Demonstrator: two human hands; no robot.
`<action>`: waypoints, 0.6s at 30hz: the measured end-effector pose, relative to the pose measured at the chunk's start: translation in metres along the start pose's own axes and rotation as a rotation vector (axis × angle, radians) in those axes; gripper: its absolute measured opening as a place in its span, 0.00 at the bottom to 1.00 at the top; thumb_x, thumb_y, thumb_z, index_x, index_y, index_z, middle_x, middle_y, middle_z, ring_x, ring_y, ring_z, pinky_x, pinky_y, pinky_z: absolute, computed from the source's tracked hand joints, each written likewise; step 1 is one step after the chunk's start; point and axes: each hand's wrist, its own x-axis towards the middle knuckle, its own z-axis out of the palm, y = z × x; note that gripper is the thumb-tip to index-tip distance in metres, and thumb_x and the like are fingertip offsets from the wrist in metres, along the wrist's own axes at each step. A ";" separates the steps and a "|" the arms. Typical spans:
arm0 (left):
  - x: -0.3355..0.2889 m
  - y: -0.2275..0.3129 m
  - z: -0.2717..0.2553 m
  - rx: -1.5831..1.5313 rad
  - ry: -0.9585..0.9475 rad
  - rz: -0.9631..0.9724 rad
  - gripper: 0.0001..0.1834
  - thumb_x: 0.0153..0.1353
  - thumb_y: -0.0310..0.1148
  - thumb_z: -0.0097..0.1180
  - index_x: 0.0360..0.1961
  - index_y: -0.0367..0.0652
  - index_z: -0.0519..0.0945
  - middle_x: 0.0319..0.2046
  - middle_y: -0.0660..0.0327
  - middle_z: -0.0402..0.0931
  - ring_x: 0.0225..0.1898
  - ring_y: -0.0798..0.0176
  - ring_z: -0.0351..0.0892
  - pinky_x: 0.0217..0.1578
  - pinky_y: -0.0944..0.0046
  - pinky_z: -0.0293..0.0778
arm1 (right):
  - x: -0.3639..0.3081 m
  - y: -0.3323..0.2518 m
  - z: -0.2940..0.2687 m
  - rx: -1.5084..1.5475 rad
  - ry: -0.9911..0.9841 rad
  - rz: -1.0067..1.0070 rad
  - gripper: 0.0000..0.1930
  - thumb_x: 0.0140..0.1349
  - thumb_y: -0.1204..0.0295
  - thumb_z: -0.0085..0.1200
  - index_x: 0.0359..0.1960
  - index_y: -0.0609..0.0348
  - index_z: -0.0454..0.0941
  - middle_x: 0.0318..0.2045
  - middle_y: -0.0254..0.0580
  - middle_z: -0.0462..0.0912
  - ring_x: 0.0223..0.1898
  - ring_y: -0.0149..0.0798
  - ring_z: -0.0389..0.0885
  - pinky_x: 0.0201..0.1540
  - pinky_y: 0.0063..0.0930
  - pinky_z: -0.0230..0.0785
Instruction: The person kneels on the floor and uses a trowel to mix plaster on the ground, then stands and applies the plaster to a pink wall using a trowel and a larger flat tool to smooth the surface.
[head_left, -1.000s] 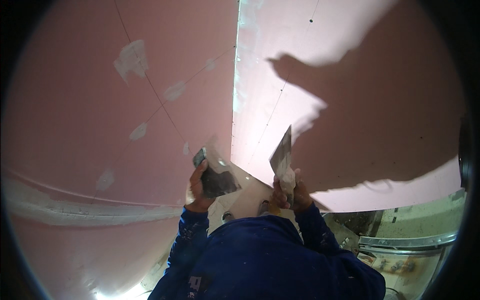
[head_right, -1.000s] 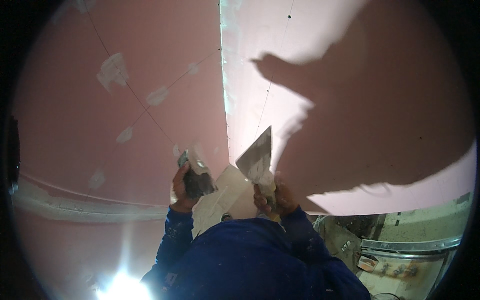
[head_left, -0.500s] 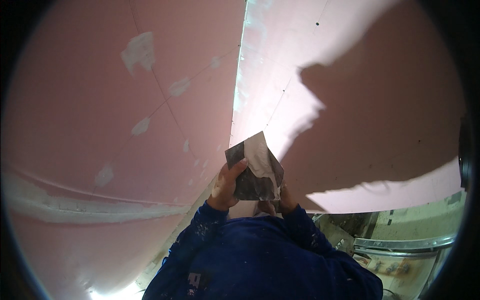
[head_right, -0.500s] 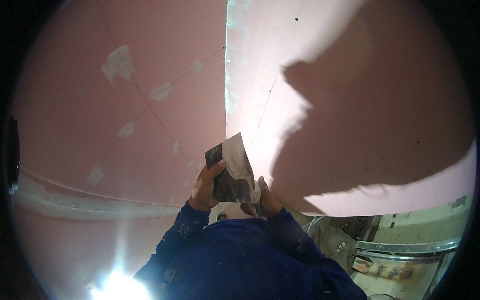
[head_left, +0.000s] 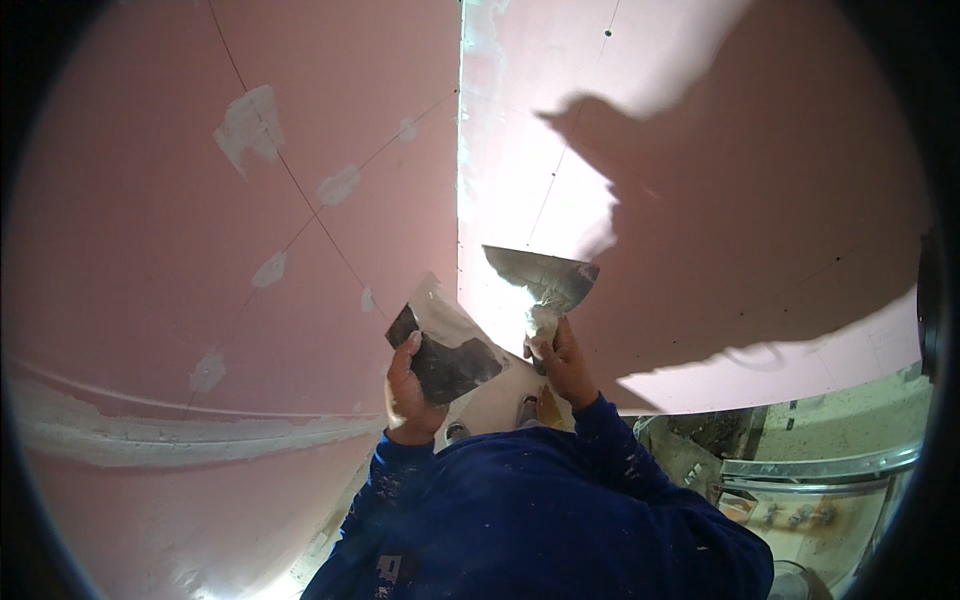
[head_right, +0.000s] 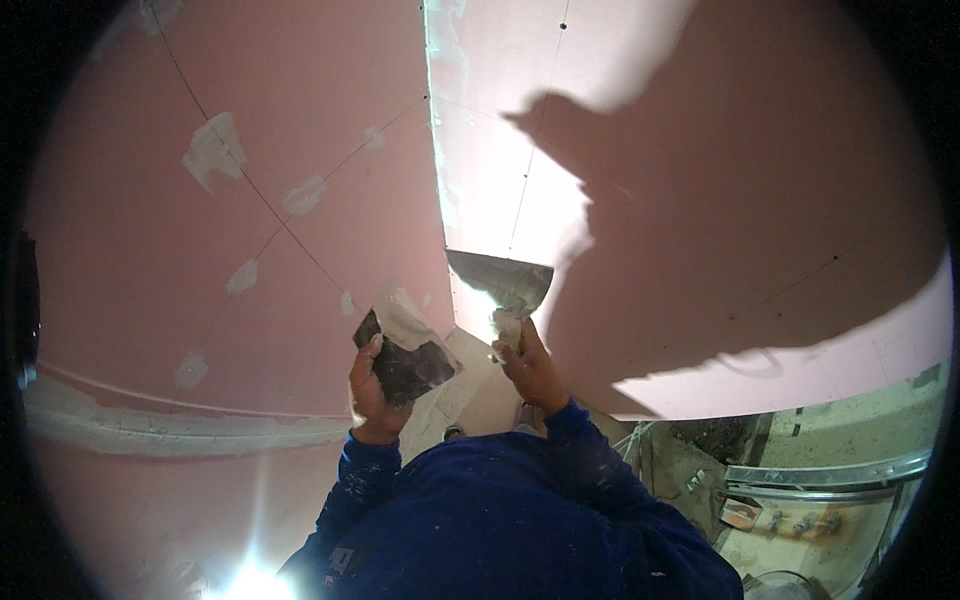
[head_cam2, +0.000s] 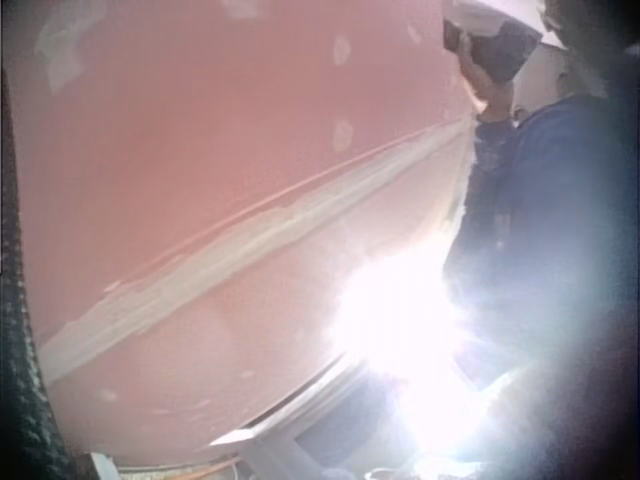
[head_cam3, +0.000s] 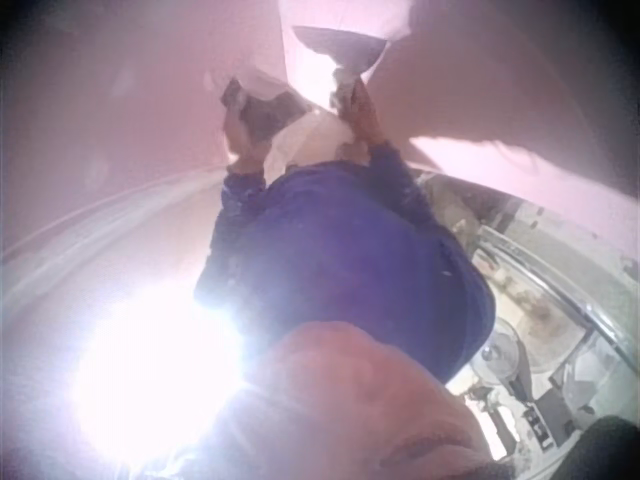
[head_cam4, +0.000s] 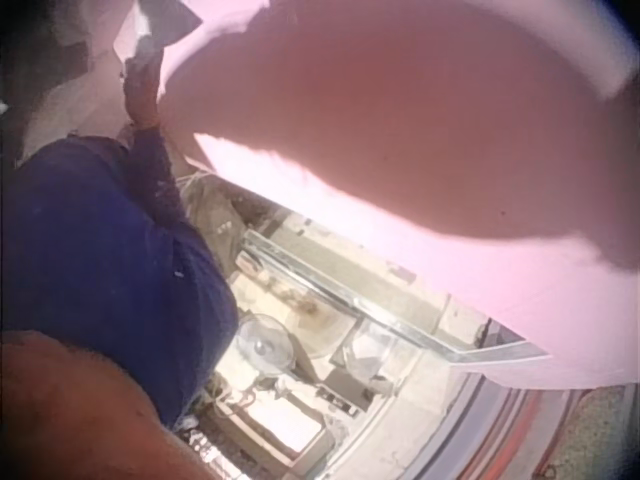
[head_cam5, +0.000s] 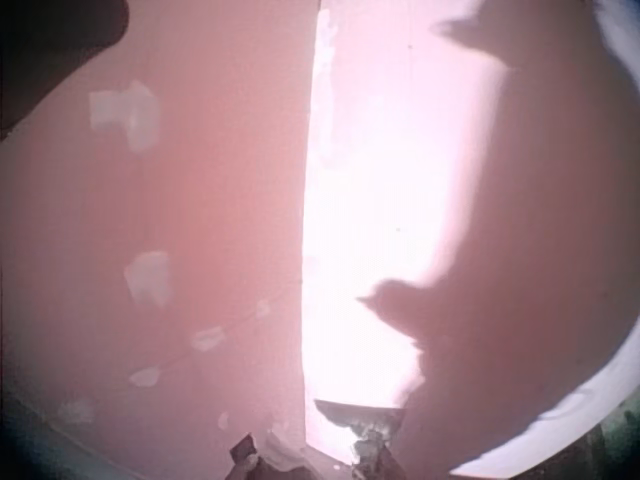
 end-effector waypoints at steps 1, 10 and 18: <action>0.002 -0.006 -0.001 -0.043 -0.025 -0.018 0.13 0.66 0.36 0.52 0.48 0.41 0.78 0.40 0.57 0.82 0.42 0.54 0.84 0.50 0.51 0.79 | 0.000 -0.003 0.003 -0.091 0.000 -0.069 0.23 0.71 0.62 0.52 0.61 0.61 0.63 0.43 0.41 0.75 0.40 0.30 0.73 0.43 0.26 0.70; 0.000 -0.025 0.008 0.008 -0.071 -0.148 0.19 0.68 0.37 0.48 0.57 0.41 0.72 0.49 0.55 0.80 0.50 0.54 0.81 0.55 0.52 0.77 | 0.001 -0.010 0.012 -0.203 -0.088 -0.240 0.28 0.64 0.72 0.59 0.65 0.62 0.64 0.52 0.45 0.73 0.52 0.38 0.72 0.55 0.31 0.67; -0.002 -0.022 0.013 0.002 -0.007 -0.086 0.17 0.68 0.36 0.48 0.54 0.40 0.75 0.47 0.56 0.81 0.48 0.55 0.82 0.54 0.53 0.78 | 0.001 -0.041 0.011 -0.234 -0.124 -0.375 0.27 0.57 0.78 0.63 0.60 0.58 0.72 0.46 0.44 0.76 0.47 0.39 0.77 0.50 0.29 0.71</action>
